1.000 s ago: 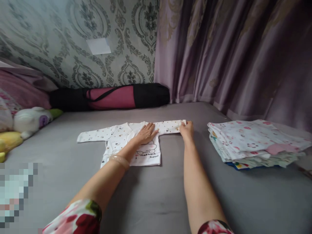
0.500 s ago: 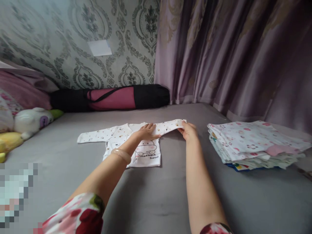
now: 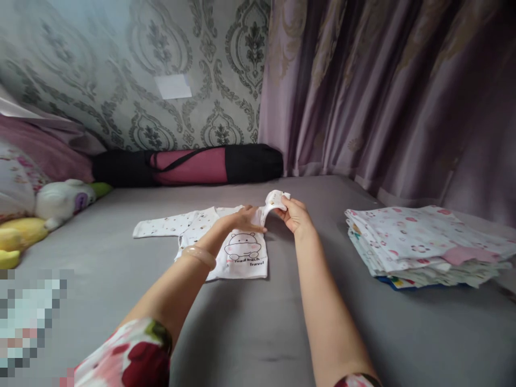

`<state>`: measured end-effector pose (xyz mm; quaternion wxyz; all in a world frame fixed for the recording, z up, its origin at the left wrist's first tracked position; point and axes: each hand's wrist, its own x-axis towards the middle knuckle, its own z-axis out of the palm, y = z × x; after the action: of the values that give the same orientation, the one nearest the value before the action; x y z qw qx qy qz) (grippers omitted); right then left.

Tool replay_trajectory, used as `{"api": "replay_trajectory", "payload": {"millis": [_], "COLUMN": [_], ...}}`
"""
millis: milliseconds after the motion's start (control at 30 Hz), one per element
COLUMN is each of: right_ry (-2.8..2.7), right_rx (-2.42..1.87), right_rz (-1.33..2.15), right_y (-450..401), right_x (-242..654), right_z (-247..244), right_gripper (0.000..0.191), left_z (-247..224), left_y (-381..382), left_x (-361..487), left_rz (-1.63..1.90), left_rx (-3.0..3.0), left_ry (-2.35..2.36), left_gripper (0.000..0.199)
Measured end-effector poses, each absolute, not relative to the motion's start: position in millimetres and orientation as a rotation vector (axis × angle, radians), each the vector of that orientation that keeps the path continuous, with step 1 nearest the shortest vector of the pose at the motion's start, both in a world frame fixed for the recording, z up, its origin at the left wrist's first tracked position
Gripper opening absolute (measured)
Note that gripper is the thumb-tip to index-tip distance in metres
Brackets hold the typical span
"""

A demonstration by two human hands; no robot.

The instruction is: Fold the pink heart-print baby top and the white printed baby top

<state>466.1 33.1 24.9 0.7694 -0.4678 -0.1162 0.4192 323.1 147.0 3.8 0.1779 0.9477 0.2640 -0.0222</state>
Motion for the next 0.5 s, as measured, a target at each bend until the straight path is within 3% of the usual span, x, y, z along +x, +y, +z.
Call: {"api": "replay_trajectory", "payload": {"millis": [300, 500], "right_ry": [-0.225, -0.334], "right_rx": [-1.079, -1.178], "right_rz": [0.933, 0.908], "right_y": [34.8, 41.5], "right_x": [455.4, 440.8], "right_z": [28.3, 27.7], "right_gripper": [0.012, 0.012], "left_z": [-14.0, -37.7], "left_y": [114.8, 87.6], "left_x": [214.0, 166.7], "left_rz": [0.363, 0.505], "left_rx": [2.665, 2.700], "left_ry": [0.879, 0.920], "left_gripper": [0.053, 0.042]}}
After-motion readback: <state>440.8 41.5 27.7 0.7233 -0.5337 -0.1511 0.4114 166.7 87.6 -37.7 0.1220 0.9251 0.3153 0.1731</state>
